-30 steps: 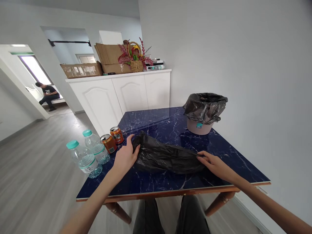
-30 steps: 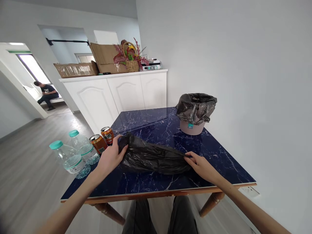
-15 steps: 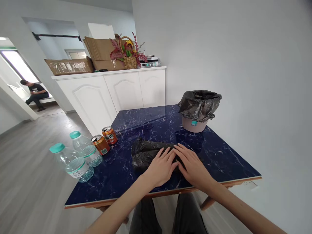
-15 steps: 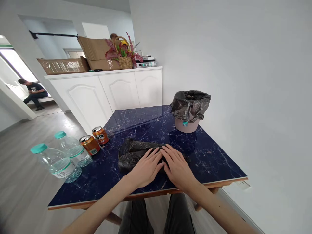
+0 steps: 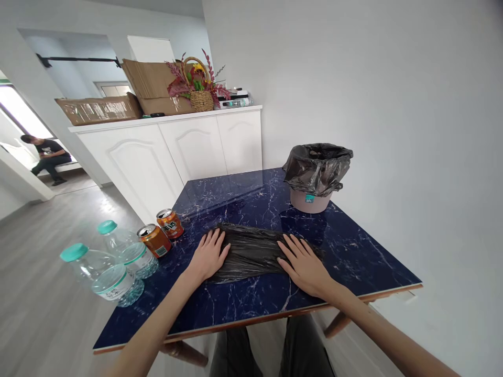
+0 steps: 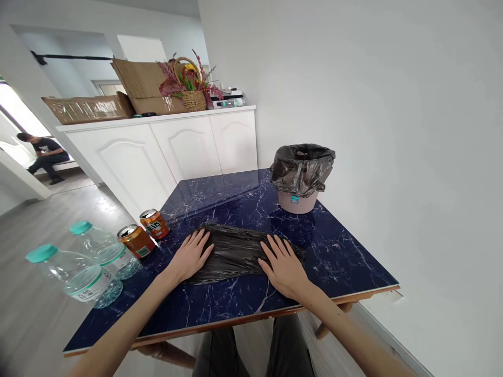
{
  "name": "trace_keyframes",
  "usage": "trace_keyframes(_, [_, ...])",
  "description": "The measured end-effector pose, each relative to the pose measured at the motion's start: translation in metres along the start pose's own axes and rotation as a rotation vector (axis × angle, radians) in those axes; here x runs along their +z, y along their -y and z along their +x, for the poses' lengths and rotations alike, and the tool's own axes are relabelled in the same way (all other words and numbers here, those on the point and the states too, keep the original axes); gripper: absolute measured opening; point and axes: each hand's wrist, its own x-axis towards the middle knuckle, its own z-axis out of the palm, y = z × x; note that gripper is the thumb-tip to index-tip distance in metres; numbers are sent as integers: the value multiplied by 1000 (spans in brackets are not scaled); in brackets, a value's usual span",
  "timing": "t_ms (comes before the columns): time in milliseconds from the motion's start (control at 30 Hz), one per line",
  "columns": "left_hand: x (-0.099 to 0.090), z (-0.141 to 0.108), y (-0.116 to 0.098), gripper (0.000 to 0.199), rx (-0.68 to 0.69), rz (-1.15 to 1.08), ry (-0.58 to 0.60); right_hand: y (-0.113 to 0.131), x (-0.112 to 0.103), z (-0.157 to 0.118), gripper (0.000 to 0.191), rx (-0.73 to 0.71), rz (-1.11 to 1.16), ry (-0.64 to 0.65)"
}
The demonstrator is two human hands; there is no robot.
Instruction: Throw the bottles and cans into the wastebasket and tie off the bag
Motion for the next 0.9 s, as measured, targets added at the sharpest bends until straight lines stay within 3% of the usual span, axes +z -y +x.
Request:
trace_keyframes(67, [-7,4,-21,51,56,-23,-106,1,1,-1,66,-3,4,-6])
trace_keyframes(133, [-8,8,-56,46,197,-100,-179,1,3,-1,66,-7,-1,-23])
trace_keyframes(233, [2,17,-108,53,426,-232,-52,0,6,-1,67,-23,-27,-59])
trace_keyframes(333, [21,25,-132,62,426,-266,69,-2,8,-1,65,-43,-37,-81])
trace_keyframes(400, [32,29,-126,63,347,-242,90,-2,8,-1,66,-35,-29,-79])
trace_keyframes(500, [36,30,-93,63,245,-180,102,-1,6,-1,70,-12,-10,-57])
trace_keyframes(733, [16,16,4,61,58,-106,95,4,1,-2,72,10,25,-26])
trace_keyframes(800, [7,7,15,59,42,-99,79,4,-1,-1,73,18,30,-16])
trace_keyframes(900, [-6,-12,14,55,47,-97,36,5,-5,-2,70,10,44,-21])
